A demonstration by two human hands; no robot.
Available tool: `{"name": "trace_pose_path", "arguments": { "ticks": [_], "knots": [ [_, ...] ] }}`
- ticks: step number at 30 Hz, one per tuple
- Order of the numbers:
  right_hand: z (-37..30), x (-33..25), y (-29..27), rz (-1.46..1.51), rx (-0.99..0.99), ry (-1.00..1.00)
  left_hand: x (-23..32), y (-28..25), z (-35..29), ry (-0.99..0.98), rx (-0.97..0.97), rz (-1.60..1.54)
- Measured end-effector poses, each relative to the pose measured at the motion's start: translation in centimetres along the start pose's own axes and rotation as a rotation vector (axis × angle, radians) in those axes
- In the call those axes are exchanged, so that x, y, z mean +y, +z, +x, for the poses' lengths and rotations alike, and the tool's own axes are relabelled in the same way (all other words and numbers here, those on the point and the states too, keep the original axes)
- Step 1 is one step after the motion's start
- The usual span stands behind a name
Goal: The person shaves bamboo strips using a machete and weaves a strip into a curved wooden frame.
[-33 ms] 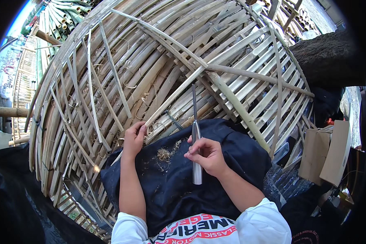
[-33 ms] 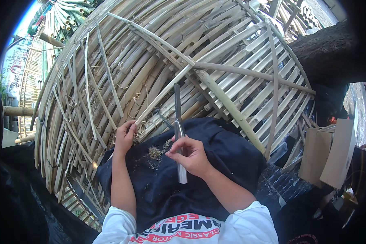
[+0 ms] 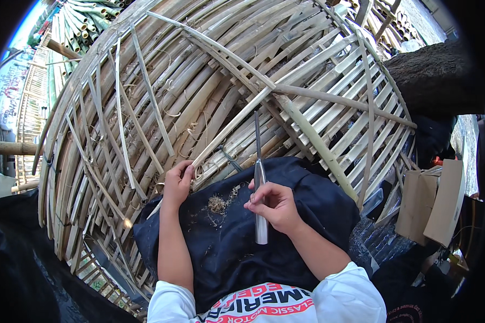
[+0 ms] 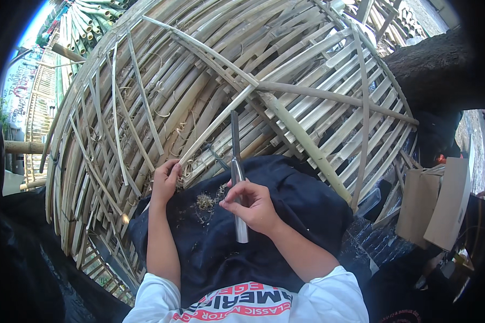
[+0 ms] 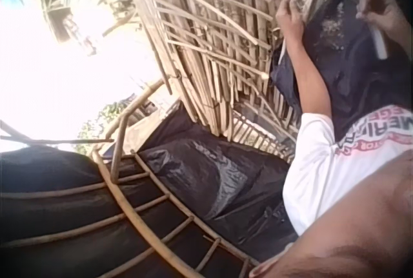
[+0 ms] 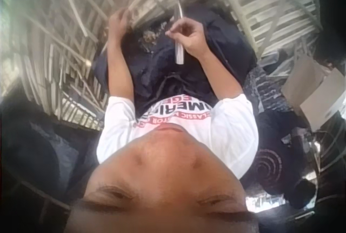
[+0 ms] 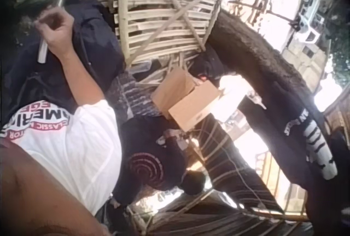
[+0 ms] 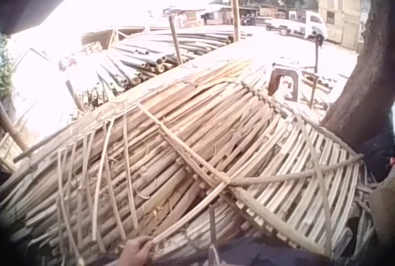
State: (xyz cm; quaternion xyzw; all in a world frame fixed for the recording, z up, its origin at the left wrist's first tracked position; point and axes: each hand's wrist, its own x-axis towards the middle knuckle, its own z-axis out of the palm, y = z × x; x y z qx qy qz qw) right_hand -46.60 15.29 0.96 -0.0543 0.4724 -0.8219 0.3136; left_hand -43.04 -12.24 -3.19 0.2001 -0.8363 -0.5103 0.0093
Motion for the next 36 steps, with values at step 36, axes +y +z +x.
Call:
{"name": "trace_pose_path", "arguments": {
  "ticks": [36],
  "knots": [
    [-0.4, 0.1, 0.0, 0.047, -0.08, -0.017, 0.5, 1.4, 0.9, 0.215, 0.22, 0.464]
  ]
}}
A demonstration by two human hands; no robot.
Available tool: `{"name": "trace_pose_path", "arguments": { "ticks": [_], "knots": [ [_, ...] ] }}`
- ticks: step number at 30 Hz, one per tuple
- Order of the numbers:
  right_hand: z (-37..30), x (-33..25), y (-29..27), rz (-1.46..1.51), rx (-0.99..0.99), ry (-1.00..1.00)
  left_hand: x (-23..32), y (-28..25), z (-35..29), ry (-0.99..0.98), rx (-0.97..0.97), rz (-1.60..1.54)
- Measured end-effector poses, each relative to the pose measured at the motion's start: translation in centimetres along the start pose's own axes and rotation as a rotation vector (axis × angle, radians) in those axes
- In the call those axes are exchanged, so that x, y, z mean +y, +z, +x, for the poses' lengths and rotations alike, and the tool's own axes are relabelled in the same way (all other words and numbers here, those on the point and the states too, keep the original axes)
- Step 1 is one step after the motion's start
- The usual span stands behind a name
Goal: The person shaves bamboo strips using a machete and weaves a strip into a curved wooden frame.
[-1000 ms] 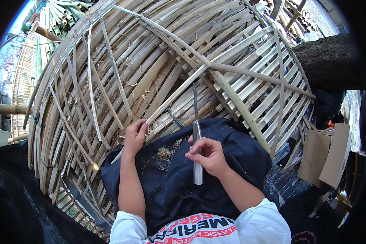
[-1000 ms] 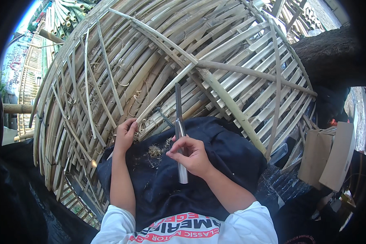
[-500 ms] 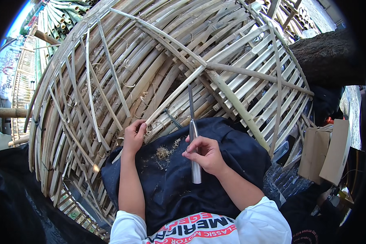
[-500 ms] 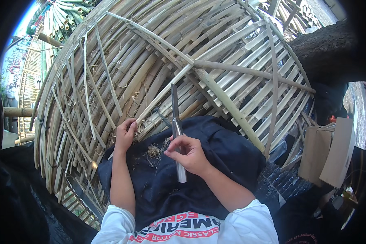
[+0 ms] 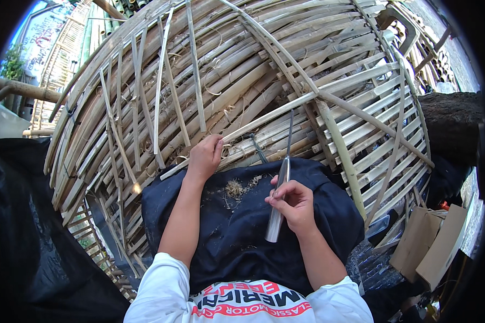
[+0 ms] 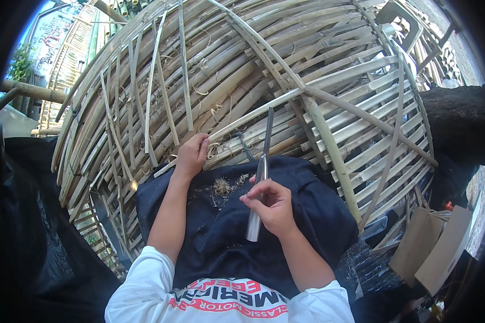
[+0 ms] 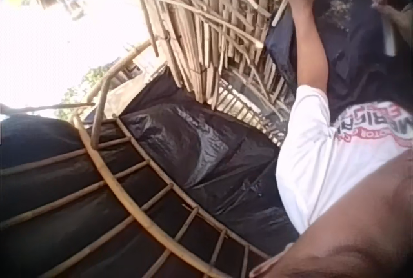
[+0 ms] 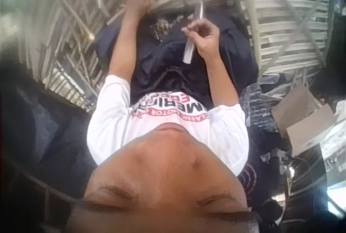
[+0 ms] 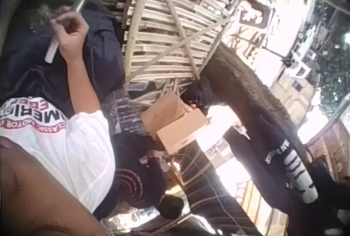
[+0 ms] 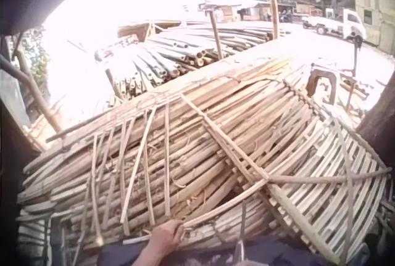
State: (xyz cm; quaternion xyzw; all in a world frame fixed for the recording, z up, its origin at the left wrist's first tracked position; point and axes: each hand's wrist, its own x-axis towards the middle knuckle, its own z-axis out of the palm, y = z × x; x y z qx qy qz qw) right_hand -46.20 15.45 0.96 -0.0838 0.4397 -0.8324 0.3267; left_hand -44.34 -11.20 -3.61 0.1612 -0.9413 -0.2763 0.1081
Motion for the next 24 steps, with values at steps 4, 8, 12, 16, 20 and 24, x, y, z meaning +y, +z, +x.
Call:
{"name": "trace_pose_path", "arguments": {
  "ticks": [4, 8, 12, 16, 20, 24],
  "knots": [
    [-0.1, 0.0, 0.5, 0.0, 0.003, -0.011, -0.8, 0.8, -0.5, 0.02, 0.016, 0.014],
    [0.0, 0.0, 0.8, -0.018, -0.002, 0.054, -0.7, 0.7, -0.7, -0.059, -0.017, 0.037],
    [-0.2, -0.7, 1.0, -0.018, 0.005, 0.046, -0.4, 1.4, -0.3, 0.042, 0.075, 0.081],
    [-0.4, -0.8, 0.8, -0.021, 0.014, 0.04, -0.5, 2.0, 0.1, 0.101, 0.08, 0.156],
    [-0.4, -0.7, 1.0, -0.024, 0.014, 0.064, -1.6, 2.3, 0.3, 0.056, 0.063, 0.165],
    [-0.3, 0.0, 0.1, -0.154, -0.08, 0.019, -1.8, 2.6, 0.4, -0.007, 0.029, 0.157]
  ]
}}
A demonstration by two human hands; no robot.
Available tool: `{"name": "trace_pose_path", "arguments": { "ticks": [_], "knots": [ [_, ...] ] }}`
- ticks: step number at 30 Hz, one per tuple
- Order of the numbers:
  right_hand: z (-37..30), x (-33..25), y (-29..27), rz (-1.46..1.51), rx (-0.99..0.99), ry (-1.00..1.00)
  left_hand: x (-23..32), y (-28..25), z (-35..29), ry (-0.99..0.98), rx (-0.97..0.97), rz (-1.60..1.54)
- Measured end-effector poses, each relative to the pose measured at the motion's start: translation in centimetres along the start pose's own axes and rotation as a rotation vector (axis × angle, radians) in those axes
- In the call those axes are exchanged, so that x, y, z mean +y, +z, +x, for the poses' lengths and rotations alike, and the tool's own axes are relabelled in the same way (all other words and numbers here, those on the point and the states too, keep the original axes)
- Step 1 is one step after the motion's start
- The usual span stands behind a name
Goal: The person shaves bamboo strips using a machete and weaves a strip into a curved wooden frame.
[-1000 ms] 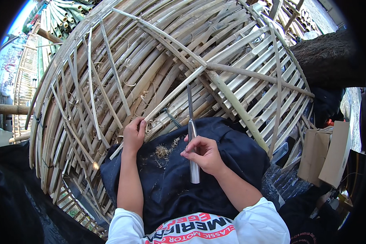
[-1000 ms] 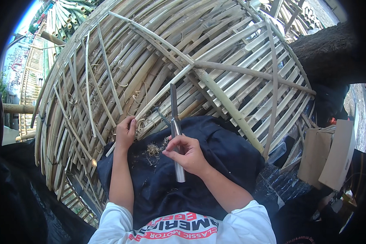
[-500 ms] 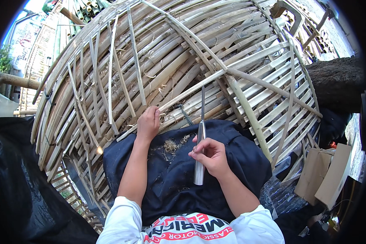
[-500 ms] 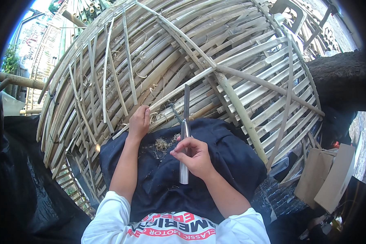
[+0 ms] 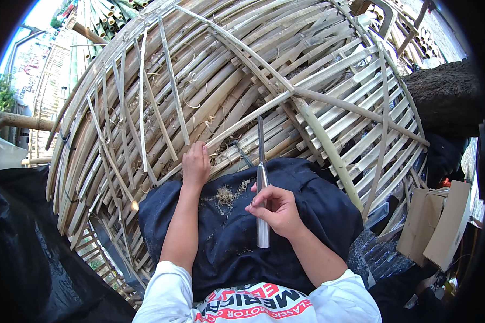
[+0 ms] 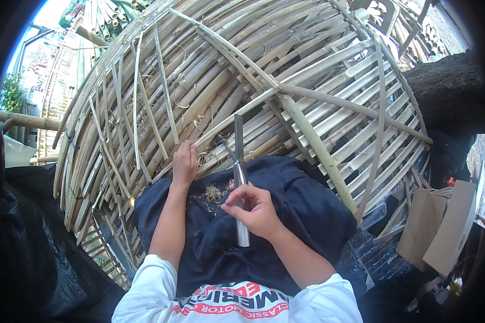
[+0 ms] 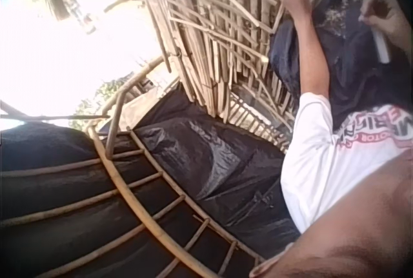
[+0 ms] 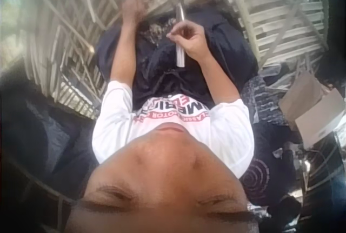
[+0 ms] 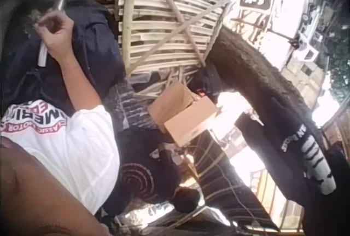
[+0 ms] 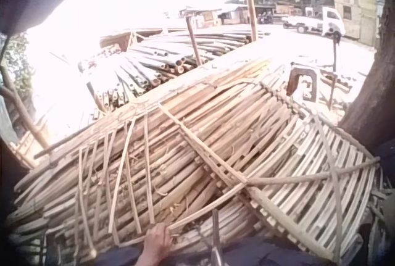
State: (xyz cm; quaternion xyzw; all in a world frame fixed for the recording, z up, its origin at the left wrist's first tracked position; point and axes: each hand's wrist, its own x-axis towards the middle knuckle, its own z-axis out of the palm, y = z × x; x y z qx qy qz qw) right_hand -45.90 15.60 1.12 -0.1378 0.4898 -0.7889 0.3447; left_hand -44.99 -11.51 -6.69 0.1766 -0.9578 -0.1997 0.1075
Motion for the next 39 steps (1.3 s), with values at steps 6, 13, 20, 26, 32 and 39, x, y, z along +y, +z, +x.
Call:
{"name": "trace_pose_path", "arguments": {
  "ticks": [6, 13, 20, 26, 32, 39],
  "knots": [
    [0.1, -1.0, 0.8, 0.105, 0.076, 0.051, 1.0, -0.6, -0.1, -0.012, 0.069, -0.048],
    [-0.3, -0.5, -0.1, 0.021, 0.013, -0.008, 6.0, -2.1, -0.9, 0.076, 0.14, -0.064],
    [-0.6, -1.8, 0.1, 0.159, 0.069, 0.039, 9.6, -1.4, 1.0, 0.202, 0.056, -0.056],
    [-0.9, -2.1, -1.1, 0.175, 0.062, -0.119, 15.8, 1.6, 10.4, 0.451, 0.161, 0.08],
    [-0.6, -4.1, -2.4, 0.36, 0.123, -0.188, 17.2, 4.9, 13.4, 0.393, -0.051, 0.067],
    [-1.3, -5.4, -4.5, 0.317, 0.164, -0.279, 16.6, 6.8, 13.2, 0.429, 0.035, 0.088]
  ]
}}
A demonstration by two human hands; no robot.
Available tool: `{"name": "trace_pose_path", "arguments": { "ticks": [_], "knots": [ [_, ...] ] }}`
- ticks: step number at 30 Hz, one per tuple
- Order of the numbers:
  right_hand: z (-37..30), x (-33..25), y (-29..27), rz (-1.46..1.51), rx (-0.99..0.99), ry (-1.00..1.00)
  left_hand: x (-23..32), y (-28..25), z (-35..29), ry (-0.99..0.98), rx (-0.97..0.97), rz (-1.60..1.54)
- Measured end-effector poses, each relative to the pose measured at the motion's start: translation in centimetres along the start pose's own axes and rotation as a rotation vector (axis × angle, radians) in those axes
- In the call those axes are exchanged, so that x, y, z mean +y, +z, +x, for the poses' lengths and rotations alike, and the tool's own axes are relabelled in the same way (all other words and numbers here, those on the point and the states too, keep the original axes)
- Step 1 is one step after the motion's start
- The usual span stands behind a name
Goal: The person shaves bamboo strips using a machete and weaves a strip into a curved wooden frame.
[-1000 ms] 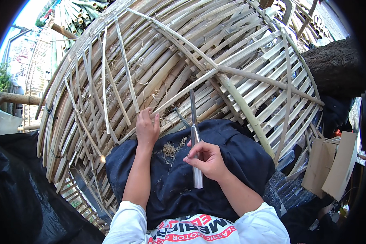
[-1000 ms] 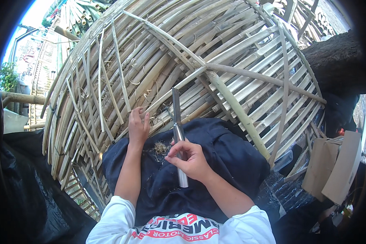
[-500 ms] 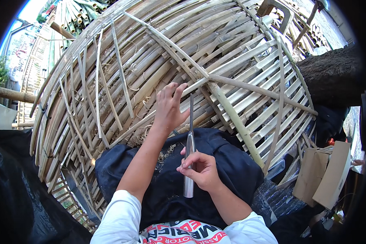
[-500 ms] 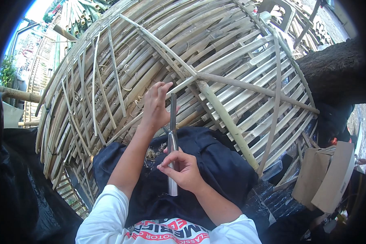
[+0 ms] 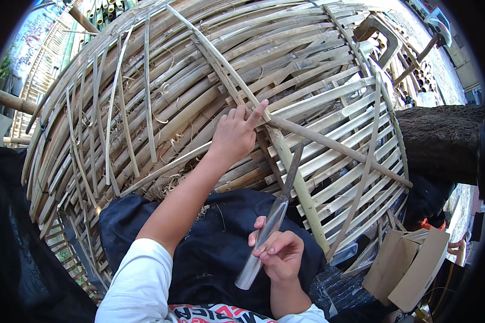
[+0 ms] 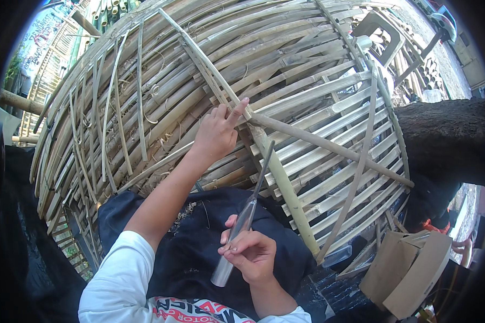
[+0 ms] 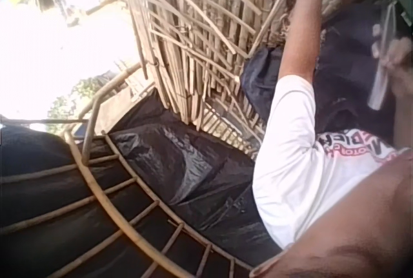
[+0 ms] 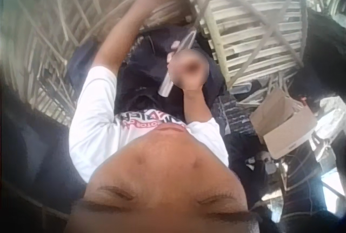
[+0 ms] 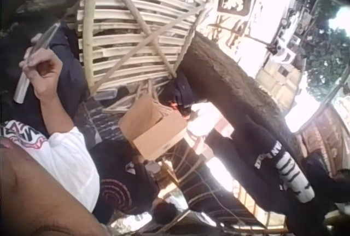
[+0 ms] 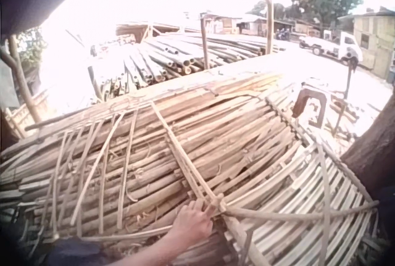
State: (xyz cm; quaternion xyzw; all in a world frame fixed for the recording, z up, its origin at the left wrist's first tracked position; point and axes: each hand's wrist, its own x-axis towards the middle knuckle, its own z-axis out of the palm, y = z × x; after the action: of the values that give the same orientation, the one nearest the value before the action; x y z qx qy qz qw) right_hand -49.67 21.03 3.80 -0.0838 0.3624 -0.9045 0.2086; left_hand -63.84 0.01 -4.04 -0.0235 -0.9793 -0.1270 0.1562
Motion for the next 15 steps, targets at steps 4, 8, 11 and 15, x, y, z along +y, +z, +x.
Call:
{"name": "trace_pose_path", "arguments": {
  "ticks": [4, 8, 11, 15],
  "knots": [
    [0.2, -0.6, -1.3, -0.041, -0.004, -0.061, 0.1, -0.3, -0.1, -0.03, -0.023, 0.038],
    [0.2, -0.8, -1.6, -0.039, 0.04, -0.066, 0.4, -0.7, -0.1, -0.047, -0.038, 0.029],
    [0.3, -1.4, -2.2, -0.128, 0.071, -0.053, 0.4, -0.7, -0.1, -0.05, -0.03, 0.05],
    [1.6, -4.8, -3.6, -0.505, 0.269, 0.113, 0.3, -0.2, -0.1, -0.047, 0.006, 0.067]
  ]
}}
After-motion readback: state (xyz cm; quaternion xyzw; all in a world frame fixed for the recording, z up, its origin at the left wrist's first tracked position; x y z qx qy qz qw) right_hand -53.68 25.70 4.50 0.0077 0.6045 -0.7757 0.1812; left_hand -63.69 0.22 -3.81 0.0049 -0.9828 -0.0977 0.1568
